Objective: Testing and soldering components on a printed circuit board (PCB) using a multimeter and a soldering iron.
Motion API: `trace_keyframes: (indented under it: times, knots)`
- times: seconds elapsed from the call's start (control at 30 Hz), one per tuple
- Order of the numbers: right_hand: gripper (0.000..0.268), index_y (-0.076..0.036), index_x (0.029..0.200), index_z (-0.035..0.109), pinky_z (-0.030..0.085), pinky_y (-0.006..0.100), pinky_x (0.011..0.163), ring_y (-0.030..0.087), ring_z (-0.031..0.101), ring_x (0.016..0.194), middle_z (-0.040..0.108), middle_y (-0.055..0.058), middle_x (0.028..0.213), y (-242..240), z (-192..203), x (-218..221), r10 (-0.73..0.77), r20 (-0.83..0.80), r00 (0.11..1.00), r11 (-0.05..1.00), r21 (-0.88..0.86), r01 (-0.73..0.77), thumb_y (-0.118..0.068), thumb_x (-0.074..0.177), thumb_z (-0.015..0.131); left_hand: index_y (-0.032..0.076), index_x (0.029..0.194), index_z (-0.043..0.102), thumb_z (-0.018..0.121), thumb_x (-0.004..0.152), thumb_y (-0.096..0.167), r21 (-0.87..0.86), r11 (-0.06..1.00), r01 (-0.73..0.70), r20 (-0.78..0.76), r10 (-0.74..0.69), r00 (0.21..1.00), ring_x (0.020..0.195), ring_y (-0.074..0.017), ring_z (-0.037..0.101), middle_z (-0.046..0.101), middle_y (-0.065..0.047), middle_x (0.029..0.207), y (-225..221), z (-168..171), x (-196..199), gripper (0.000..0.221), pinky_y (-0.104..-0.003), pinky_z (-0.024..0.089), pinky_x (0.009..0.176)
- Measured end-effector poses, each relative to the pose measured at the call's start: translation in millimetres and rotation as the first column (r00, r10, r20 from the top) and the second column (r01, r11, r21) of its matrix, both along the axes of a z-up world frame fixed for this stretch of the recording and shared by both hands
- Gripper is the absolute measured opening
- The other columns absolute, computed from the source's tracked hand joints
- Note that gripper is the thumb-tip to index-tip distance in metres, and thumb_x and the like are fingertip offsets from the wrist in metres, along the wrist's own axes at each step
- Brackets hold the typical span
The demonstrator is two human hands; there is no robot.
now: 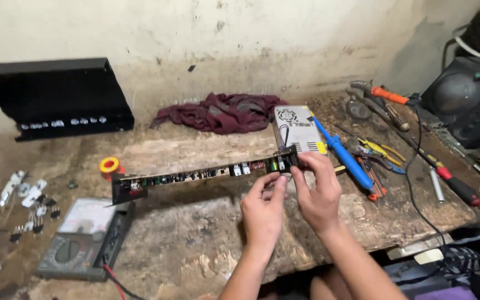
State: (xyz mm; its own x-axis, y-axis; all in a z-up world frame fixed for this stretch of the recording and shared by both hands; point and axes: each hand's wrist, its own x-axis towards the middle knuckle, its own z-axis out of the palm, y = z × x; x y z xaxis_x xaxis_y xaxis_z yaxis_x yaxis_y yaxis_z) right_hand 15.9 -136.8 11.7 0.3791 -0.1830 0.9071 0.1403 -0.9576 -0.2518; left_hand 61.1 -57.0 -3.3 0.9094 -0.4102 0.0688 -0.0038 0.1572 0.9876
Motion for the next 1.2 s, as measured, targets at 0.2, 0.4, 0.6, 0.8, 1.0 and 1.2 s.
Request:
trace_keyframes:
  times: [0.2,0.4,0.6,0.8,1.0,1.2]
  knots:
    - [0.021,0.006,0.097,0.05,0.045,0.031,0.079,0.027,0.055,0.085,0.055,0.017,0.092,17,-37,-35,-0.068,-0.043,0.997,0.993,0.096,0.071,-0.001,0.078,0.056,0.006,0.082,0.064,0.062,0.07,0.017,-0.024,0.998,-0.066,-0.124,0.063,0.99,0.056,-0.0079,0.061,0.065,-0.004,0.066,6,-18,-28,0.017,-0.017,0.051,0.054]
    - [0.025,0.01,0.098,0.049,0.048,0.034,0.077,0.03,0.057,0.084,0.056,0.021,0.093,25,-69,-51,-0.087,-0.017,0.996,0.995,0.052,0.088,-0.001,0.077,0.057,0.006,0.082,0.063,0.06,0.072,0.014,0.041,0.995,-0.092,0.016,0.092,0.996,0.059,-0.0107,0.063,0.066,-0.004,0.07,11,-35,-43,0.013,-0.018,0.054,0.054]
    - [0.022,0.009,0.095,0.05,0.048,0.034,0.077,0.03,0.056,0.084,0.054,0.021,0.092,32,-89,-58,-0.12,-0.05,0.991,0.983,0.134,0.126,-0.002,0.077,0.054,0.005,0.077,0.064,0.061,0.072,0.014,0.01,0.985,-0.173,0.165,0.168,0.972,0.06,-0.0122,0.064,0.067,-0.005,0.069,10,-70,-50,0.011,-0.022,0.052,0.056]
    - [0.022,0.008,0.096,0.05,0.049,0.032,0.077,0.028,0.056,0.085,0.054,0.021,0.093,38,-99,-66,-0.119,-0.122,0.985,0.971,0.194,0.141,-0.001,0.077,0.055,0.003,0.076,0.061,0.06,0.073,0.009,0.011,0.968,-0.252,0.425,0.224,0.877,0.057,-0.015,0.062,0.064,-0.006,0.067,15,-76,-52,0.007,-0.024,0.051,0.053]
    - [0.025,0.006,0.1,0.047,0.049,0.032,0.078,0.028,0.056,0.088,0.053,0.021,0.095,36,-106,-70,-0.048,-0.14,0.989,0.981,0.182,0.073,-0.001,0.077,0.055,0.005,0.074,0.063,0.061,0.072,0.009,0.031,0.947,-0.319,0.487,0.264,0.832,0.053,-0.014,0.059,0.063,-0.005,0.064,18,-81,-52,0.006,-0.024,0.046,0.049]
    - [0.026,0.006,0.097,0.047,0.052,0.035,0.077,0.032,0.057,0.086,0.052,0.02,0.091,37,-108,-69,0.032,-0.093,0.995,0.977,0.212,-0.012,0.004,0.073,0.057,0.003,0.076,0.062,0.062,0.071,0.005,-0.016,0.954,-0.299,0.451,0.274,0.849,0.06,-0.0142,0.061,0.064,-0.006,0.069,20,-85,-52,0.005,-0.024,0.049,0.055]
